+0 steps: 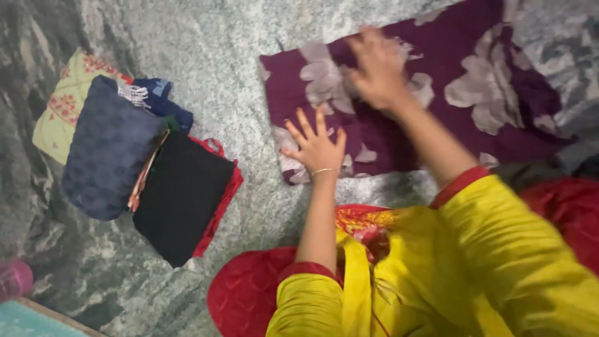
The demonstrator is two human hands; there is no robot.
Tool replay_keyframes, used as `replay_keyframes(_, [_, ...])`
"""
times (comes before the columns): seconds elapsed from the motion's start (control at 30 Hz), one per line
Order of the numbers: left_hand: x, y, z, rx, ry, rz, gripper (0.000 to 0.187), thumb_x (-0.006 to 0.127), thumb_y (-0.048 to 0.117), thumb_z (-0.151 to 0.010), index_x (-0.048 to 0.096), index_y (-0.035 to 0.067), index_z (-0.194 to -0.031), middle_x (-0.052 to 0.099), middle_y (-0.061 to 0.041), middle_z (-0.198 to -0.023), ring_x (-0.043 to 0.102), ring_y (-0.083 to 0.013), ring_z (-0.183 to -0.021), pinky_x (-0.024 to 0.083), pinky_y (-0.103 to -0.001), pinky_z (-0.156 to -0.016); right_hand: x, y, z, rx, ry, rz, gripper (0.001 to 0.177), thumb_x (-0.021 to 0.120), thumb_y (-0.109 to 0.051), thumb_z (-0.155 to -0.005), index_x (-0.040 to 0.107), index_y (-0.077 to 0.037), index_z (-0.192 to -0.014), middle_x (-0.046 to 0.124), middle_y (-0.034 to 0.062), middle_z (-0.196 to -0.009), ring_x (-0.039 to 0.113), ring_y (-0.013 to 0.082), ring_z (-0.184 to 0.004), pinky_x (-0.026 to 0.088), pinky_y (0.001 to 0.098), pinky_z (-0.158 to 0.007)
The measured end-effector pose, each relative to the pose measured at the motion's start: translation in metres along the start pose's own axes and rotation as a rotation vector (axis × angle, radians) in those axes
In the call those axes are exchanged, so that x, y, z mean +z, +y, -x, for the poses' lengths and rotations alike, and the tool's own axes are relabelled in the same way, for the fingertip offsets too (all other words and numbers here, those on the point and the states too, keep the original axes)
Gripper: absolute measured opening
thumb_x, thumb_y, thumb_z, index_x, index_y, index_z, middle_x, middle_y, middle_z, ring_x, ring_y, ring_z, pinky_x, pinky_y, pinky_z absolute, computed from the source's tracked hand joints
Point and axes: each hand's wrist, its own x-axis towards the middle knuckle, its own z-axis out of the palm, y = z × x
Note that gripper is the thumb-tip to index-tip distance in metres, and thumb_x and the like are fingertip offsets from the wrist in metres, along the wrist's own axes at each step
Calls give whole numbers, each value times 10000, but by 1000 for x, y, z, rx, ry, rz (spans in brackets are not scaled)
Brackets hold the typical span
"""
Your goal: The person sits on the floor and folds a purple floral cloth by hand. They smooth and align the fabric, fold it into smaller sections, and place it on a stack of other folded clothes.
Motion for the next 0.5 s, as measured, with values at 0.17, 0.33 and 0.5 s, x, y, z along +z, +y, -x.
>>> replay_keyframes(0.17, [3,-14,-7,-19,64,-40,801,584,649,-854,370,361,-1571,236,-104,-1676,169,-445,-1535,197,-885,-987,-105,133,58,335,-97,282,669,489,-461,-1033,377,-150,-1615,299,150,-1701,296,387,-1542,248,585,-1223])
replay_keyframes(0.33, [9,-25,-12,61,90,-101,806,591,643,-851,371,367,-1577,237,-102,-1684,176,-438,-1537,205,-867,-1019,-136,198,72,310,-105,461,719,414,-449,-1050,293,-77,-1653,263,155,-1711,235,372,-1562,158,598,-1217])
replay_keyframes(0.5, [14,-35,-5,93,89,-136,806,594,627,-867,375,355,-1593,227,-104,-1697,180,-439,-1542,209,-855,-1019,-128,265,90,264,-20,371,661,494,-387,-1081,377,-30,-1626,304,204,-1707,283,406,-1560,220,552,-1251])
